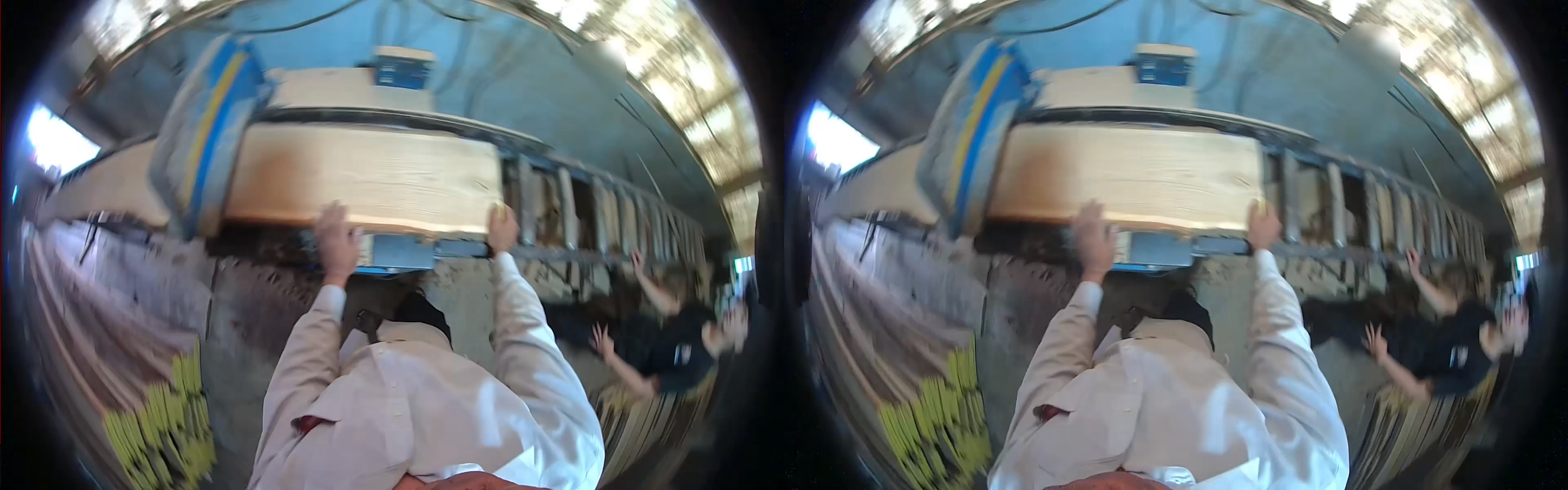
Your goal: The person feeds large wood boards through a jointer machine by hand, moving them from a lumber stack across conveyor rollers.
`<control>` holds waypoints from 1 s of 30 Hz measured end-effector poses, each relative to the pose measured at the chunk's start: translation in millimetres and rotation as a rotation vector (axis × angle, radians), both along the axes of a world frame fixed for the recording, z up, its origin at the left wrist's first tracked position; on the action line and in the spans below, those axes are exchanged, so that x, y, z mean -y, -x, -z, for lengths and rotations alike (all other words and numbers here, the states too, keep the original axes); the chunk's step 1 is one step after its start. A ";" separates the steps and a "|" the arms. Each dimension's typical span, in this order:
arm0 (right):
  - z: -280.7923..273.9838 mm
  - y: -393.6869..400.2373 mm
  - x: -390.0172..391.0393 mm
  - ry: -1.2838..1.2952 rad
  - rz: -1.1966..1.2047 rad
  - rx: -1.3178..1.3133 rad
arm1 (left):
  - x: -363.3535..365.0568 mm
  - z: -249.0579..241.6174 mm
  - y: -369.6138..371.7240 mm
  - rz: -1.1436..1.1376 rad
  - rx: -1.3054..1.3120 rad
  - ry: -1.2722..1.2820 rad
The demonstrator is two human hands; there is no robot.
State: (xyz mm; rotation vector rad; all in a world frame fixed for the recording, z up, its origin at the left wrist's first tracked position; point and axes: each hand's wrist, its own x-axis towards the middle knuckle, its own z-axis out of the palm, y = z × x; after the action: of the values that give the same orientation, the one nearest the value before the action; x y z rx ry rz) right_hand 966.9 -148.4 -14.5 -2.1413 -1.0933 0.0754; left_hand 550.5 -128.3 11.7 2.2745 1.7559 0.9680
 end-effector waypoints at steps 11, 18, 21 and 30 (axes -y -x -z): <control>8.2 -4.9 -1.7 -0.122 -0.054 -0.057 | 3.4 26.1 -1.7 -0.032 -0.127 -0.138; -78.6 20.8 -18.6 -0.247 -0.051 0.284 | -0.3 30.9 -13.9 0.027 -0.161 -0.336; -87.7 25.2 -15.5 0.262 -0.117 0.267 | -8.5 39.1 -4.4 -0.023 -0.286 -0.279; -46.2 55.9 18.1 -0.273 -0.239 0.256 | -4.8 37.6 -2.0 -0.030 -0.306 -0.265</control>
State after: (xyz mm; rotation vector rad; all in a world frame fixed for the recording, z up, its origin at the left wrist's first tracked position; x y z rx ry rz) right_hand 911.0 -166.5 31.7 -1.8032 -1.4167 -0.2315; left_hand 552.5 -123.5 -25.8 2.6940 1.8767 0.9504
